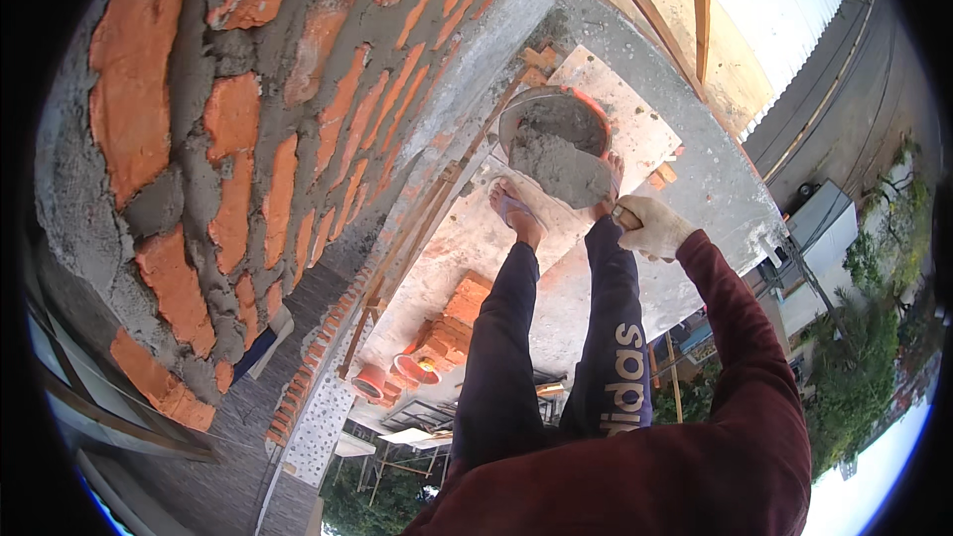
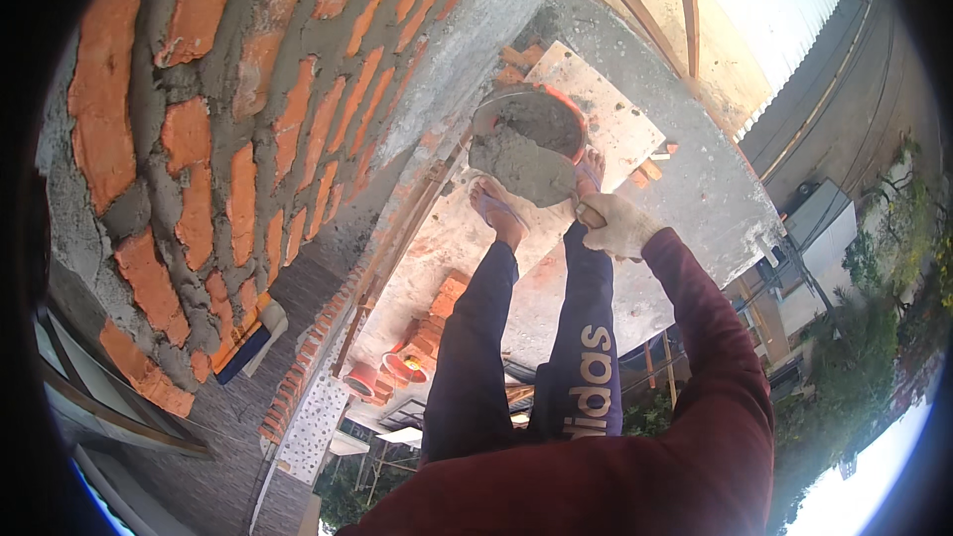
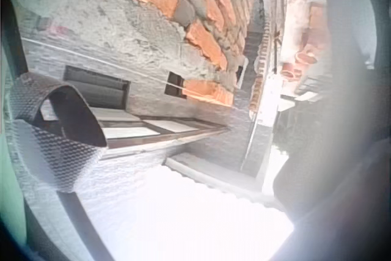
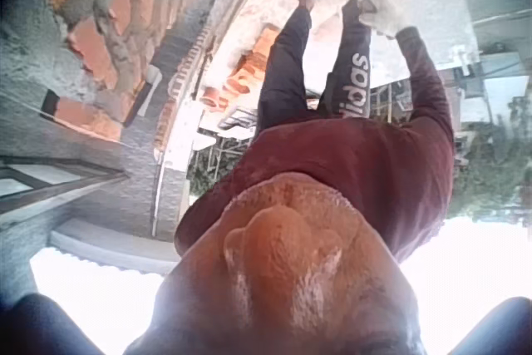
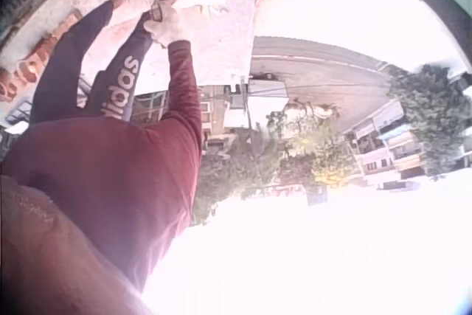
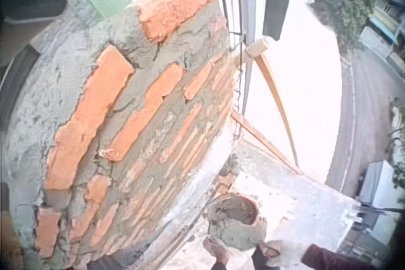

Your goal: The person scoops mortar from a bucket using a trowel and applies it to a brick wall. They then pick up a brick, place it on the mortar, and tap it into position. This process is repeated multiple times to extend the wall.

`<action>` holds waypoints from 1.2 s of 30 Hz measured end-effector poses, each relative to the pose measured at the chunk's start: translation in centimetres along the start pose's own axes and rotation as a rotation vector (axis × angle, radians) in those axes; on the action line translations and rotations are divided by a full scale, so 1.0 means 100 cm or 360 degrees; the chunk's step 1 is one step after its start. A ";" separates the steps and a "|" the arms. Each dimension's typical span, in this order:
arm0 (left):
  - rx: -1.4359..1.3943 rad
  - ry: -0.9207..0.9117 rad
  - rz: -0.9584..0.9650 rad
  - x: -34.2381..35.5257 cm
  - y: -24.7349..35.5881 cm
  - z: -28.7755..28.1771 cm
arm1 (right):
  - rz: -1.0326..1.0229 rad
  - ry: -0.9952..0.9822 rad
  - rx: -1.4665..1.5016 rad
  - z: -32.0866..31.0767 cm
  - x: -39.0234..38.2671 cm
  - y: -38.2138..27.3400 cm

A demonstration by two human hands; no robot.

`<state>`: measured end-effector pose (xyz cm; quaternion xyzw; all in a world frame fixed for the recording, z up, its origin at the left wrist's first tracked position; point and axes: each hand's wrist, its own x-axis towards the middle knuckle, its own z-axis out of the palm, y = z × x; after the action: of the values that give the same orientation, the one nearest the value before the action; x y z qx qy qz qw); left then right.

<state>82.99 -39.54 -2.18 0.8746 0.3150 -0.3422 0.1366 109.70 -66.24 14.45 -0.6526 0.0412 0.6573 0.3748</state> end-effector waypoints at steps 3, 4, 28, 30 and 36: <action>-0.0205 -0.0188 -0.0087 -0.118 -0.057 -0.081 | -0.0110 0.0135 0.0133 0.036 -0.130 -0.075; -0.0275 -0.0222 -0.0153 -0.155 -0.079 -0.103 | -0.0254 0.0223 0.0057 0.049 -0.169 -0.105; -0.1282 0.0103 -0.0809 -0.354 -0.235 -0.205 | -0.1592 -0.0738 0.2012 0.041 -0.230 -0.436; -0.1323 0.0174 -0.0859 -0.375 -0.240 -0.209 | -0.1621 -0.0675 0.1704 0.043 -0.247 -0.421; -0.1706 0.0405 -0.0591 -0.420 -0.247 -0.366 | -0.1362 0.0369 0.0952 0.042 -0.322 -0.373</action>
<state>62.04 -23.23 52.64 0.6478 0.6062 -0.0454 0.4591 122.34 -51.43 59.93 -0.5440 -0.0019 0.3286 0.7720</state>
